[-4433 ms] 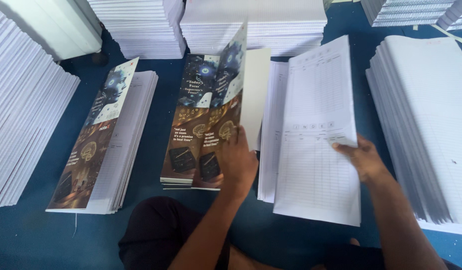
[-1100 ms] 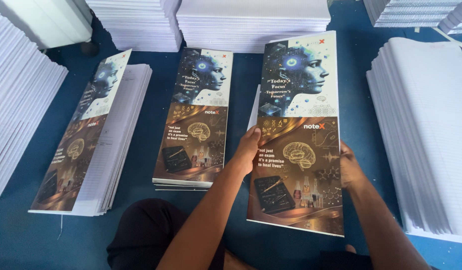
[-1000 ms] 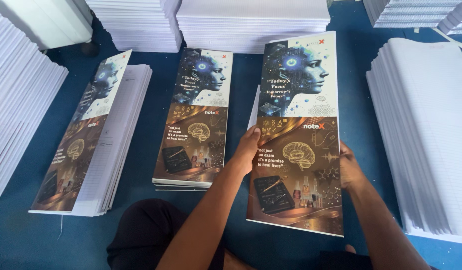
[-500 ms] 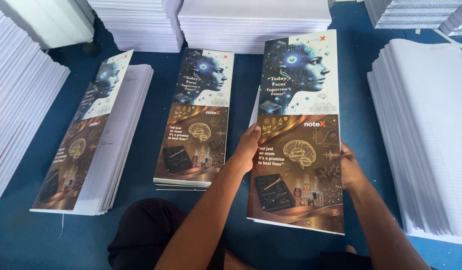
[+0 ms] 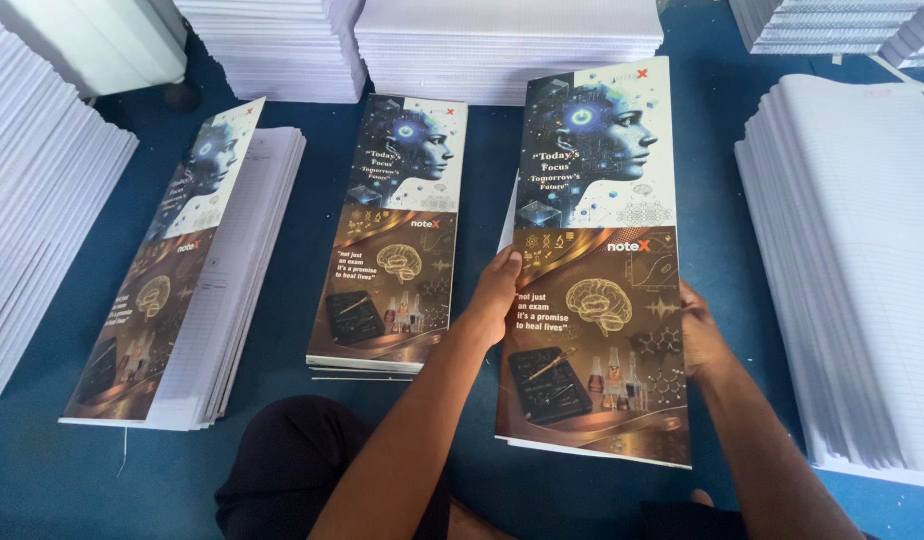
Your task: The person sits on the floor and assembles notebooks by inserting stacks of lined paper into printed covers. They fold the paper, place it inside the cover, and stack the completed notebooks.
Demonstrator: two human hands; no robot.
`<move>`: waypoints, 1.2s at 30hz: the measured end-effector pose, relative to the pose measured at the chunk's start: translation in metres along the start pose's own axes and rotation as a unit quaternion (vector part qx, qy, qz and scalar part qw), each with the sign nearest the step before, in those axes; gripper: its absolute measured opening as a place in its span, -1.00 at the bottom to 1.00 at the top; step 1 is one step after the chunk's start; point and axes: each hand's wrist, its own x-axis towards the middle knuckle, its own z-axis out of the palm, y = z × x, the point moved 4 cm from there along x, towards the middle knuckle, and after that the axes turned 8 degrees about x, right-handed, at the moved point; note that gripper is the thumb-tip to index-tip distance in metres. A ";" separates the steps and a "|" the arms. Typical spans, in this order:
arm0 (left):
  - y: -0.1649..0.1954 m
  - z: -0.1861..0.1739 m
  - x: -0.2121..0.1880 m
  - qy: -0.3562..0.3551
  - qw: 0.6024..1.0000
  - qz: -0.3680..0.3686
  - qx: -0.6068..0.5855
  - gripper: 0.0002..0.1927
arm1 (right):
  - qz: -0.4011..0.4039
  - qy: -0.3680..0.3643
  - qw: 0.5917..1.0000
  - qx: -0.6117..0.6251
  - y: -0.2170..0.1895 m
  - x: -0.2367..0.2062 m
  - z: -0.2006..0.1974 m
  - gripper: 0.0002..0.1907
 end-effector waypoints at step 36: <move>-0.001 0.014 0.007 -0.084 0.995 0.056 0.022 -0.43 | -0.022 0.060 0.997 -0.039 0.028 0.002 -0.010 -0.49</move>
